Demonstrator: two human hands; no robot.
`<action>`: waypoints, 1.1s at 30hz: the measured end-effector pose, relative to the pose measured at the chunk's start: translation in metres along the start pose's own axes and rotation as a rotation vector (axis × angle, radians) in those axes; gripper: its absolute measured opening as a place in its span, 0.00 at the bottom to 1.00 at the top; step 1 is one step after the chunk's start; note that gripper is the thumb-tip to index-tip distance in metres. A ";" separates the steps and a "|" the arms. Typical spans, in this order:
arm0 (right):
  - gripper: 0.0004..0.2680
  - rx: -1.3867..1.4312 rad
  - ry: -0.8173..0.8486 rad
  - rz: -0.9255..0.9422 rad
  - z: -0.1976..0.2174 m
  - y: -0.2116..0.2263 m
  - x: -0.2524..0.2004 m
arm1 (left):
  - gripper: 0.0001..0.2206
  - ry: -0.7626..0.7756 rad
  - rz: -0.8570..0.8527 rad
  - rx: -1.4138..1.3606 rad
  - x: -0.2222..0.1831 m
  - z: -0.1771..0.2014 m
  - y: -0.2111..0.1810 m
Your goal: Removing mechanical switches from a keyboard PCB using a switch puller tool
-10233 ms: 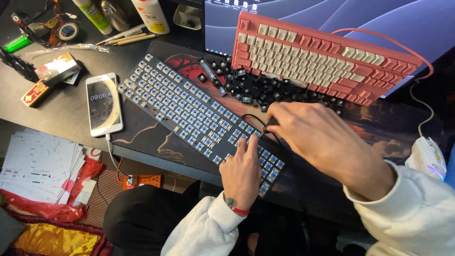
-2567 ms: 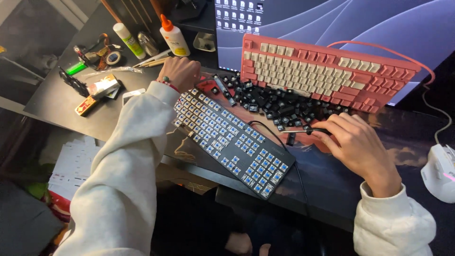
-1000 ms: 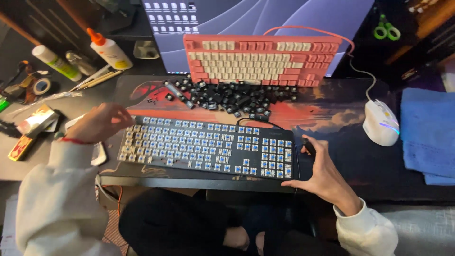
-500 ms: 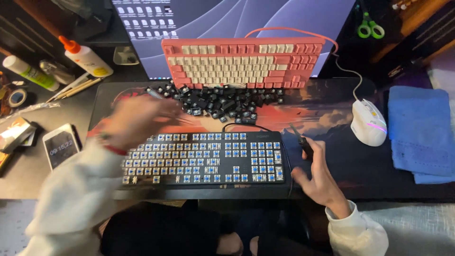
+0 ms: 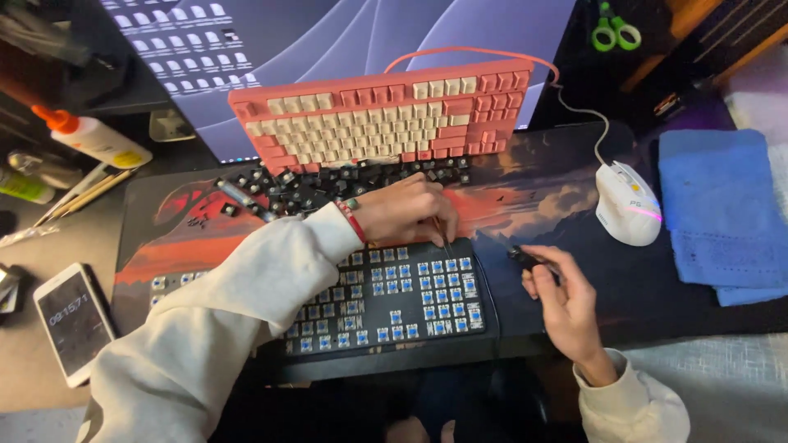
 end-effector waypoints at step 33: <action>0.13 -0.004 -0.037 -0.112 -0.002 0.012 0.000 | 0.05 -0.005 -0.138 0.054 0.011 -0.026 0.033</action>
Point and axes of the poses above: each hand's wrist, its own x-axis towards the middle knuckle, its own z-axis out of the back of the hand, y = z × x, the point moved 3 cm from there along x, towards the middle knuckle
